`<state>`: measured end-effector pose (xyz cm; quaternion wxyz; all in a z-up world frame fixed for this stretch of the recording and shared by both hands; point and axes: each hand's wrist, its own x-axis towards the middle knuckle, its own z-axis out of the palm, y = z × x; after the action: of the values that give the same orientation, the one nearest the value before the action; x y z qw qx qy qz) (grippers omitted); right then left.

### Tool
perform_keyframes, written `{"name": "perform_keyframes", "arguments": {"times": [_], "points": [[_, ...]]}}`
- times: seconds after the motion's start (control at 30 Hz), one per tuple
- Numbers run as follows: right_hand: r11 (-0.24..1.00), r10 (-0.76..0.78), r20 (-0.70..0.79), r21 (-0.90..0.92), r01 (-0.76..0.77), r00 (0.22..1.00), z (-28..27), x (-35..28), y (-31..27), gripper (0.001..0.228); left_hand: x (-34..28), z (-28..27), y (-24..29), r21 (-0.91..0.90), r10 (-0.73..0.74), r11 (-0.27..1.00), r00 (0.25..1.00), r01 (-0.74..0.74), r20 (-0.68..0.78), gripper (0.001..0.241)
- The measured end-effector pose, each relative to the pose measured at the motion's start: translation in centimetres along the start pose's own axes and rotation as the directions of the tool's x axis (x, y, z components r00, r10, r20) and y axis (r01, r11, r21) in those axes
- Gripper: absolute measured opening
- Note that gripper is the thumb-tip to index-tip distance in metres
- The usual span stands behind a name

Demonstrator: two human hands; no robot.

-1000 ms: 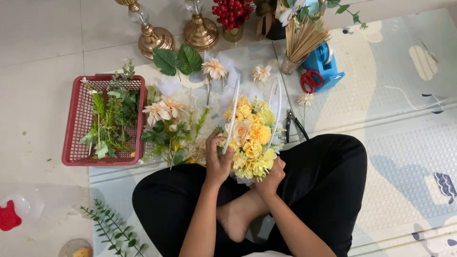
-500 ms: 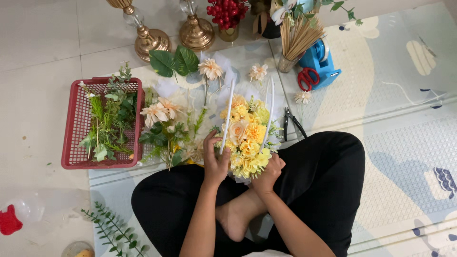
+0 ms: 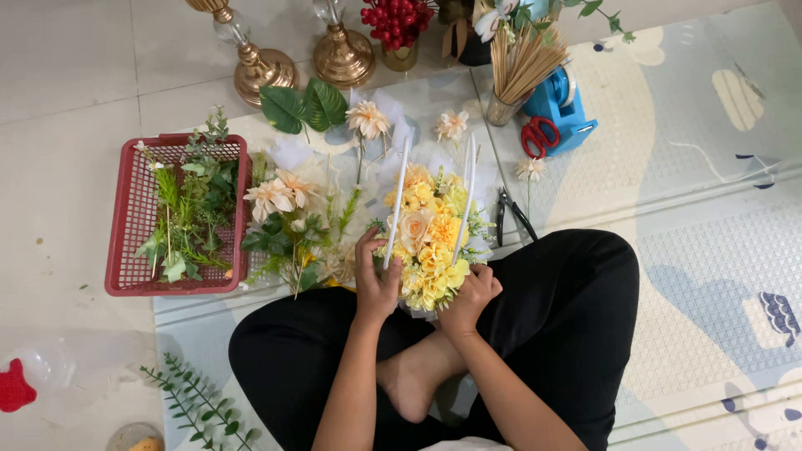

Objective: The person arranges artificial flowers into a white basket by hand, picking up loose flower heads and stems from the floor and inserting them into the existing arrangement.

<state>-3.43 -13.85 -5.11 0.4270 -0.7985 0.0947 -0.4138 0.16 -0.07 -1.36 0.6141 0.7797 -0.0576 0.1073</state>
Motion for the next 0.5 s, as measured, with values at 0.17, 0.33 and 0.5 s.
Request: {"name": "perform_keyframes", "arguments": {"times": [0.17, 0.33, 0.5], "points": [[0.977, -0.022, 0.116, -0.209, 0.046, 0.993, 0.0, -1.2, 2.1, 0.037, 0.2, -0.1, 0.8, -0.007, -0.006, 1.0, 1.0, 0.006, 0.009, 0.031], [0.99, 0.029, 0.073, -0.138, -0.019, 0.997, 0.1, -1.4, 2.3, 0.037, 0.0, -0.1, 0.2, 0.012, -0.005, 1.0, 1.0, 0.004, 0.013, 0.032], [0.965, 0.048, 0.179, -0.261, 0.001, 0.983, -0.1, -2.6, 4.2, 0.03, 0.1, -0.1, 1.1, 0.006, -0.021, 1.0, 1.0, 0.021, 0.023, 0.03]]}}
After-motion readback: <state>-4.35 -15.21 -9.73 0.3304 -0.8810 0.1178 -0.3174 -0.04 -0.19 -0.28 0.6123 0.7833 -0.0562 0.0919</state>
